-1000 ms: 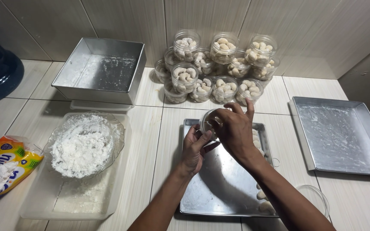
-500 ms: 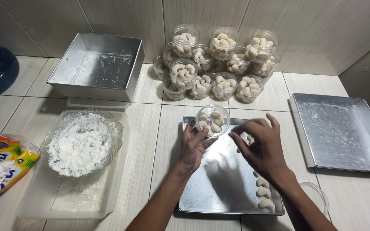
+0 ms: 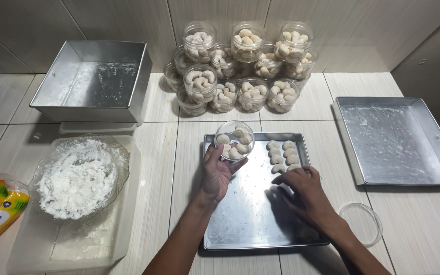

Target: Picking up crescent-shaped cookies from a tray and placing them into a plastic container

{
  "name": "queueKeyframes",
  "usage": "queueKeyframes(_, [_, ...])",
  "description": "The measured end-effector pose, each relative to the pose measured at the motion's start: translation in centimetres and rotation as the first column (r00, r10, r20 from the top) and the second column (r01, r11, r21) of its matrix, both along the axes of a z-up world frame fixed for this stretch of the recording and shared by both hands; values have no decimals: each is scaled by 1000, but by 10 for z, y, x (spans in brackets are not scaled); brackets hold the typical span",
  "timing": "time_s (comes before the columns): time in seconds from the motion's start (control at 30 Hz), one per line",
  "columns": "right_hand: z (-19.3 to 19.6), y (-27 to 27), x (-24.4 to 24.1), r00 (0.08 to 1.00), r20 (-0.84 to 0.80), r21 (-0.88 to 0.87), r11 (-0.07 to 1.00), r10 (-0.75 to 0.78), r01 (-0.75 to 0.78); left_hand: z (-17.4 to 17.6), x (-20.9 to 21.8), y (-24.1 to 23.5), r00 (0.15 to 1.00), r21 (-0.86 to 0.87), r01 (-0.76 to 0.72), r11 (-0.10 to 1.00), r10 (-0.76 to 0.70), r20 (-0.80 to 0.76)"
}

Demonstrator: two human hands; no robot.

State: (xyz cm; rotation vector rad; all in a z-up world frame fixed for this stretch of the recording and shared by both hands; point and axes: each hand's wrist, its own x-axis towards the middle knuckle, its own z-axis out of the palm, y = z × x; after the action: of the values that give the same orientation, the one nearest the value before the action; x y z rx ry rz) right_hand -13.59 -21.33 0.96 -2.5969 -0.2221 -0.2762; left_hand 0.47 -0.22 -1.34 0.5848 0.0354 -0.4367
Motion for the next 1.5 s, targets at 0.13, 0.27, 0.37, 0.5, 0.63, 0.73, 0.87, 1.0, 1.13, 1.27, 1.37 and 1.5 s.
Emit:
queueKeyframes(0.13, [0, -7, 12, 983, -17, -187, 967, -182, 175, -2, 1, 0, 999, 103, 42, 994, -39, -26])
queueKeyframes(0.27, [2, -7, 21, 966, -2, -397, 886, -260, 238, 2, -1, 0, 999, 148, 42, 988, -42, -3])
queueKeyframes(0.37, [-11, -13, 25, 960, -28, -450, 861, -277, 236, 8, -2, 2, 999, 188, 43, 981, -48, 20])
queueKeyframes(0.5, [-21, -17, 23, 968, -16, -443, 869, -252, 219, 15, -4, 4, 998, 163, 54, 985, -59, 28])
queueKeyframes(0.63, [-32, -24, 23, 978, -23, -339, 922, -209, 189, 30, -9, 6, 998, 132, 57, 990, -61, 27])
queueKeyframes(0.73, [-28, -20, 24, 981, -46, -265, 949, -191, 172, 31, -9, 6, 997, 101, 67, 993, -69, 23])
queueKeyframes(0.87, [-24, -18, 24, 984, -62, -307, 941, -165, 139, 31, -9, 6, 997, 58, 69, 996, -70, 16])
queueKeyframes(1.0, [-33, -25, 26, 989, -35, -152, 979, -144, 137, 39, -11, 7, 994, 78, 77, 994, -83, 75])
queueKeyframes(1.13, [22, -12, 29, 983, 72, -131, 975, -168, 177, 32, -10, 5, 992, 89, 85, 992, -92, 84])
queueKeyframes(1.27, [78, 17, 36, 930, 280, 131, 969, -240, 210, 24, -8, 5, 991, 93, 81, 992, -90, 98])
queueKeyframes(1.37, [101, 46, 47, 910, 339, 188, 965, -239, 183, 31, -11, 6, 988, 119, 80, 990, -95, 121])
queueKeyframes(1.5, [94, 76, 76, 886, 423, 63, 982, -189, 179, 22, -9, 5, 985, 167, 56, 984, -82, 152])
